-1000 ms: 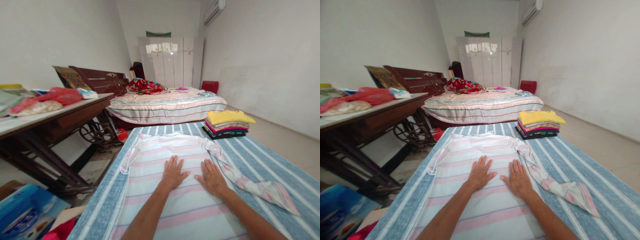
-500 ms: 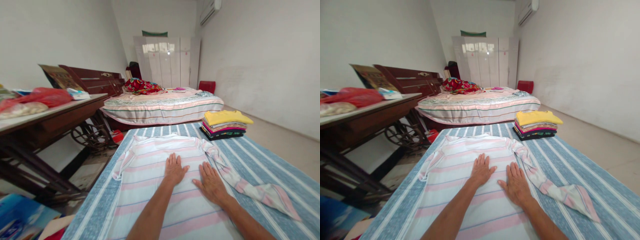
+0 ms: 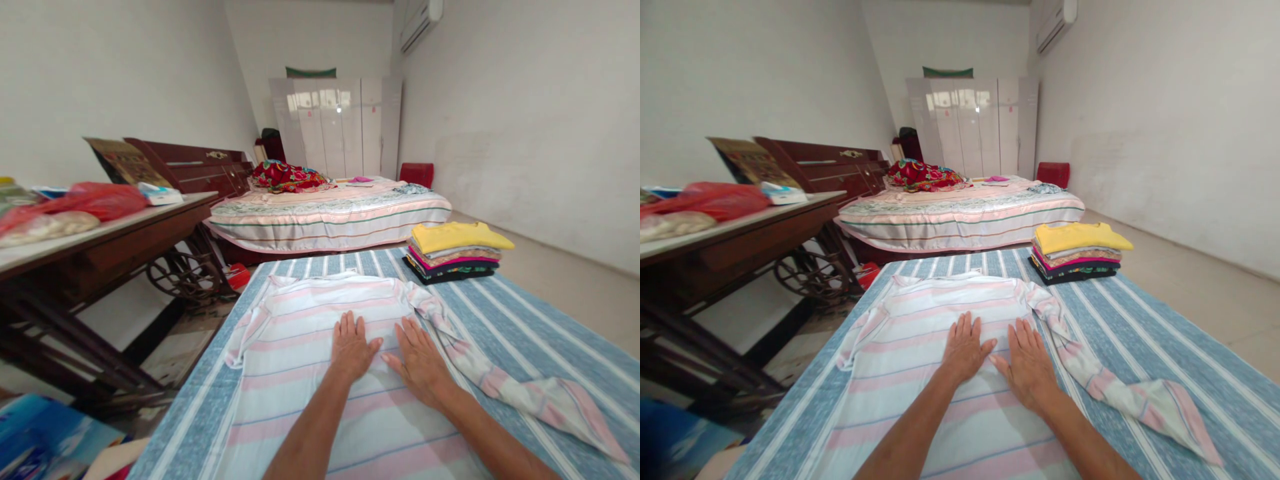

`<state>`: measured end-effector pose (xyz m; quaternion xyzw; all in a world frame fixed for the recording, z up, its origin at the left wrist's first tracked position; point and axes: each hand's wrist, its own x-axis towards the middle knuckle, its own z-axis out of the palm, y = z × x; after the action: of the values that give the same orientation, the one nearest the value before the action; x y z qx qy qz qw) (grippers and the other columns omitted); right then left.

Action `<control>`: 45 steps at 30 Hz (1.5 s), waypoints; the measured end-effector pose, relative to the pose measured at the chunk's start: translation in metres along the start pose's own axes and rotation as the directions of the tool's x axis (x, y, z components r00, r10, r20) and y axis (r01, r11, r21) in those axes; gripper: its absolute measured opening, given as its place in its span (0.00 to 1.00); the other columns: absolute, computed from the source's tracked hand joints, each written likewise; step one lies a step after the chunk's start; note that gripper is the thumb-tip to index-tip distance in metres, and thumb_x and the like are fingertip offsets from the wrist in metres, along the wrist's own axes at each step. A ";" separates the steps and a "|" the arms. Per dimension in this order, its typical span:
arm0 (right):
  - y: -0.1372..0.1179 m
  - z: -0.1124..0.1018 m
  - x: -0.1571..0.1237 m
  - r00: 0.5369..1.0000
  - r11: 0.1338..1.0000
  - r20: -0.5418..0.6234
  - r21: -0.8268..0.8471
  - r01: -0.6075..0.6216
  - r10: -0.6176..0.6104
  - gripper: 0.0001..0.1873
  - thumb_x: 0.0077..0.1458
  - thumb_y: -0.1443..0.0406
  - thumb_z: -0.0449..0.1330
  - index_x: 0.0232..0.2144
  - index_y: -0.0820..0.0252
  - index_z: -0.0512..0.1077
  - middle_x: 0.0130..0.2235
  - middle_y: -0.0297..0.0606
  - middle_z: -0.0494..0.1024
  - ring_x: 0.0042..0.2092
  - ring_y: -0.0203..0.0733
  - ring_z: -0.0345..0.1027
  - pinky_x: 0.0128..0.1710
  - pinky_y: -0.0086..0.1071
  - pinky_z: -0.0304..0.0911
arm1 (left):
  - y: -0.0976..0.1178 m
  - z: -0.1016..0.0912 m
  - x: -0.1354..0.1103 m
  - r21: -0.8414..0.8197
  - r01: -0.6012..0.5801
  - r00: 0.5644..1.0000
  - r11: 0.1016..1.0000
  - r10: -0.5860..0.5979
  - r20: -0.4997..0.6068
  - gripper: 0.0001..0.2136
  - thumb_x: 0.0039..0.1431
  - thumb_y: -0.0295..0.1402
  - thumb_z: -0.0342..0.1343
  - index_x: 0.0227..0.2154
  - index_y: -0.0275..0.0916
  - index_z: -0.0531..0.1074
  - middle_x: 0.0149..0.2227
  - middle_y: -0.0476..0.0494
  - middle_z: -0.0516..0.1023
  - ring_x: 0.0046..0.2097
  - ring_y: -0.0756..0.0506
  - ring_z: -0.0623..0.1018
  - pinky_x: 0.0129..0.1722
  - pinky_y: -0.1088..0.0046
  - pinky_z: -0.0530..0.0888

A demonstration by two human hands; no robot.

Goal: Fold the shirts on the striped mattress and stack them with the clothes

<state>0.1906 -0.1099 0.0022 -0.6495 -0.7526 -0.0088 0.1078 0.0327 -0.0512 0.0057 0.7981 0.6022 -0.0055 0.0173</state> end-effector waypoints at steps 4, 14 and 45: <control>-0.001 -0.005 0.042 0.994 0.994 0.018 0.018 0.110 -0.110 0.40 0.60 0.46 0.34 0.61 0.71 0.54 0.64 0.52 0.49 0.65 0.52 0.39 0.61 0.44 0.40 | -0.001 -0.001 0.000 0.003 0.004 1.000 1.000 -0.004 0.024 0.34 0.60 0.52 0.32 0.63 0.33 0.49 0.66 0.35 0.43 0.66 0.37 0.43 0.61 0.55 0.45; 0.034 0.034 0.071 0.996 0.998 0.060 -0.019 0.066 -0.065 0.39 0.60 0.47 0.39 0.59 0.76 0.57 0.62 0.58 0.54 0.63 0.56 0.45 0.60 0.46 0.42 | -0.002 0.004 -0.001 -0.046 -0.002 1.000 0.999 0.002 0.000 0.38 0.58 0.56 0.30 0.63 0.32 0.50 0.66 0.35 0.43 0.66 0.37 0.43 0.62 0.54 0.45; 0.035 0.036 0.184 0.994 0.997 0.078 0.033 0.069 -0.072 0.25 0.62 0.53 0.45 0.55 0.59 0.63 0.59 0.44 0.61 0.60 0.45 0.52 0.58 0.38 0.46 | -0.004 -0.010 -0.009 -0.203 -0.051 0.998 0.978 0.057 0.026 0.28 0.60 0.54 0.34 0.61 0.51 0.52 0.66 0.42 0.42 0.66 0.36 0.38 0.62 0.51 0.42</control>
<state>0.1950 0.0806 -0.0051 -0.6206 -0.7788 0.0246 0.0873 0.0263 -0.0581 0.0157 0.8080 0.5775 0.0438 0.1081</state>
